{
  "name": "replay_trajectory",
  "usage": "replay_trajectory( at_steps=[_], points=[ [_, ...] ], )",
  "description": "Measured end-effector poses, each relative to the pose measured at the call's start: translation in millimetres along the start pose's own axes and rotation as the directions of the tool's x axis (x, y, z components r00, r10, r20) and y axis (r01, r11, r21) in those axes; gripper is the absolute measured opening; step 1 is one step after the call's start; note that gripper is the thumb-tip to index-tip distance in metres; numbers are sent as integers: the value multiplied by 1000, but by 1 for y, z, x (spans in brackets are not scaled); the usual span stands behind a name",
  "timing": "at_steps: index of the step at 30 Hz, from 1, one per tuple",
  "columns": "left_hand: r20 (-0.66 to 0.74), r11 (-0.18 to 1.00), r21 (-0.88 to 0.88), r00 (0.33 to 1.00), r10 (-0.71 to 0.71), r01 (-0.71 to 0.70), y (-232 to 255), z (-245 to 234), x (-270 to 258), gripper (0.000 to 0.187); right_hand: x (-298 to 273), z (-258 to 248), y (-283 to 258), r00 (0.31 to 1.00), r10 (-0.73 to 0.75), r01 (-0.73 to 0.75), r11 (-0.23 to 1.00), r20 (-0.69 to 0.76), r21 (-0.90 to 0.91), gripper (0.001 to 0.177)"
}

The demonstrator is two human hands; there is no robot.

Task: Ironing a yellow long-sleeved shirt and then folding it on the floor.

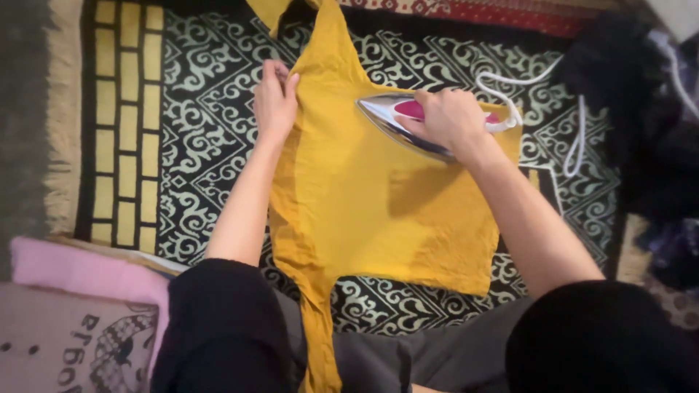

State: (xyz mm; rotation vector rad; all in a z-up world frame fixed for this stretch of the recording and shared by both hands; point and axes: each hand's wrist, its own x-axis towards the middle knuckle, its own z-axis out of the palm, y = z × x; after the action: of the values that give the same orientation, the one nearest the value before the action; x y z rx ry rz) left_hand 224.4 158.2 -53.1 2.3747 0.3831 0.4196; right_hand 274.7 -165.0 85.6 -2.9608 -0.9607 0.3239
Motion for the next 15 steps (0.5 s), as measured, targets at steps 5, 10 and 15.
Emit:
replay_trajectory(
  at_steps=[5, 10, 15],
  points=[
    [383, 764, -476, 885, -266, 436, -17, -5, 26, 49, 8, -4, -16, 1000, -10, 11, 999, -21, 39, 58],
    [314, 782, -479, 910, -271, 398, -62, 28, 20, 42, 12, -4, -22, 1000, 10, -10, 1000, 4, 17, 58],
    [259, 717, -548, 903, -342, 430, -42, 10, 11, 33, 12, -4, -21, 1000, 11, -11, 1000, 15, 14, 58]
  ],
)
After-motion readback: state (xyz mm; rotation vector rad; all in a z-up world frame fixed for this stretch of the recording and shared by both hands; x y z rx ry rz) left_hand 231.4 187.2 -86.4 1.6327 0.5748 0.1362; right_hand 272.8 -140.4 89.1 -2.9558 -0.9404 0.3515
